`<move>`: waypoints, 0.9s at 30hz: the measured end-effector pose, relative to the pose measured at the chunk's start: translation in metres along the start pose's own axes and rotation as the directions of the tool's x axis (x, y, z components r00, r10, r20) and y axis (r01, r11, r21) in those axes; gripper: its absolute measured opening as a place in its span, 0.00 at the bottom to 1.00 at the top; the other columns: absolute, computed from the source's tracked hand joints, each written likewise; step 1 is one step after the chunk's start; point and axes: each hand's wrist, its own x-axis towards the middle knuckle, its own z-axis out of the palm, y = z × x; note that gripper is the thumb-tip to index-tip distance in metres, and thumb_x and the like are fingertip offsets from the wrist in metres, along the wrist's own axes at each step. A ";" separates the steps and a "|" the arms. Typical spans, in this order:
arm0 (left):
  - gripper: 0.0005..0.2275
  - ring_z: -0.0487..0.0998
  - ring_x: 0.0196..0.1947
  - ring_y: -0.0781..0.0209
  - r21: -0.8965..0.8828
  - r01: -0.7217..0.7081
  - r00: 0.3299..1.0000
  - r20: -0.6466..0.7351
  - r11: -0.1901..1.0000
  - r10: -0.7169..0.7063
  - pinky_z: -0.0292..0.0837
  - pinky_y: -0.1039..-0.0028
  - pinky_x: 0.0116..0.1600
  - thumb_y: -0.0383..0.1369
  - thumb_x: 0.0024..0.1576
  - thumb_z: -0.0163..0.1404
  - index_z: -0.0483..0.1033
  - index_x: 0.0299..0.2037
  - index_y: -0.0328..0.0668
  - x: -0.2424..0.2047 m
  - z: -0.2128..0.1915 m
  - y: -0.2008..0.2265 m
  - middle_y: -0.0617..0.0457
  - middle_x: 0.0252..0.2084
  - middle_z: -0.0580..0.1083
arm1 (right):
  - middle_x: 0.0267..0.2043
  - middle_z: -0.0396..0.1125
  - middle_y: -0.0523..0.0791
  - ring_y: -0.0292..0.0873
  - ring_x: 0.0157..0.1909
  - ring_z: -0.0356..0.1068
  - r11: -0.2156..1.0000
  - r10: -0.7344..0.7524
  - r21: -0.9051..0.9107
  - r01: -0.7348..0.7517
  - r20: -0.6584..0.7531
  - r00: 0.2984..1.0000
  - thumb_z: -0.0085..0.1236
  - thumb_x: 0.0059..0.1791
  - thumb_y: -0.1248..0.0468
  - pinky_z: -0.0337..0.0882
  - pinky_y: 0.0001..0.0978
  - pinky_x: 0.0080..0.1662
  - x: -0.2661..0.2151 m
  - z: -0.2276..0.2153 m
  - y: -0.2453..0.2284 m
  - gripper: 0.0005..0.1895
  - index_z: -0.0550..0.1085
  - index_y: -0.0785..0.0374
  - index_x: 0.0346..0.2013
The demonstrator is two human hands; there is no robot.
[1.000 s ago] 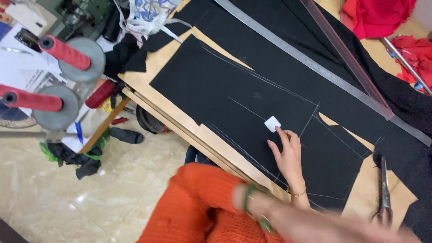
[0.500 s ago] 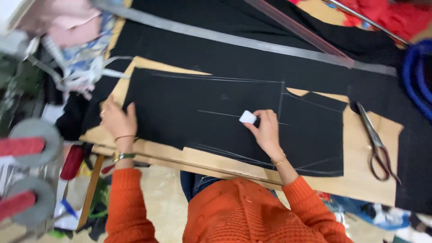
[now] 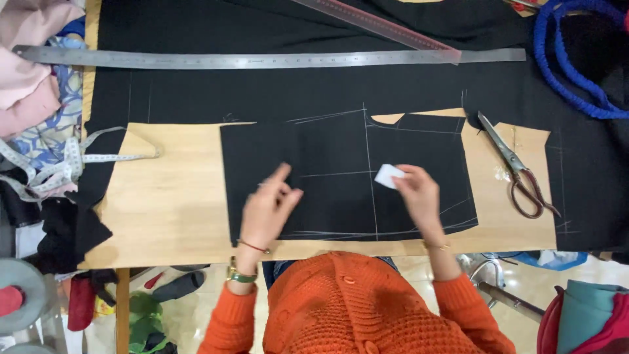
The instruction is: The person uses shears to cut a piece of black fabric laid out on a wooden table, following white chalk lines. They also use a measuring tape to measure the fabric and a ruler to guide the cuts. The person removes cut pieces and adjusts the fabric throughout the process.
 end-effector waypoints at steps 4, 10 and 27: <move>0.20 0.79 0.47 0.45 0.154 -0.168 0.982 -0.065 0.974 0.179 0.73 0.58 0.52 0.38 0.57 0.58 0.76 0.59 0.45 0.013 0.016 -0.029 0.48 0.44 0.79 | 0.35 0.73 0.49 0.40 0.34 0.70 0.996 0.068 0.074 -0.054 -0.204 0.977 0.64 0.51 0.70 0.72 0.33 0.43 0.016 -0.074 0.056 0.15 0.76 0.63 0.53; 0.29 0.77 0.50 0.40 0.500 0.109 0.924 -0.370 0.859 0.098 0.73 0.54 0.52 0.39 0.53 0.64 0.72 0.64 0.39 0.012 -0.003 -0.090 0.40 0.53 0.73 | 0.33 0.70 0.42 0.34 0.30 0.69 0.987 0.127 0.139 -0.076 -0.407 0.905 0.65 0.55 0.65 0.71 0.25 0.38 0.041 -0.146 0.128 0.15 0.75 0.62 0.55; 0.25 0.76 0.54 0.42 -0.078 -0.127 0.976 0.169 0.989 0.138 0.69 0.56 0.61 0.41 0.58 0.57 0.70 0.65 0.43 0.017 0.099 0.042 0.42 0.53 0.74 | 0.54 0.57 0.55 0.57 0.53 0.64 0.905 -0.011 -0.404 -0.131 -0.331 0.944 0.67 0.50 0.60 0.65 0.48 0.57 0.002 -0.101 0.040 0.25 0.71 0.62 0.60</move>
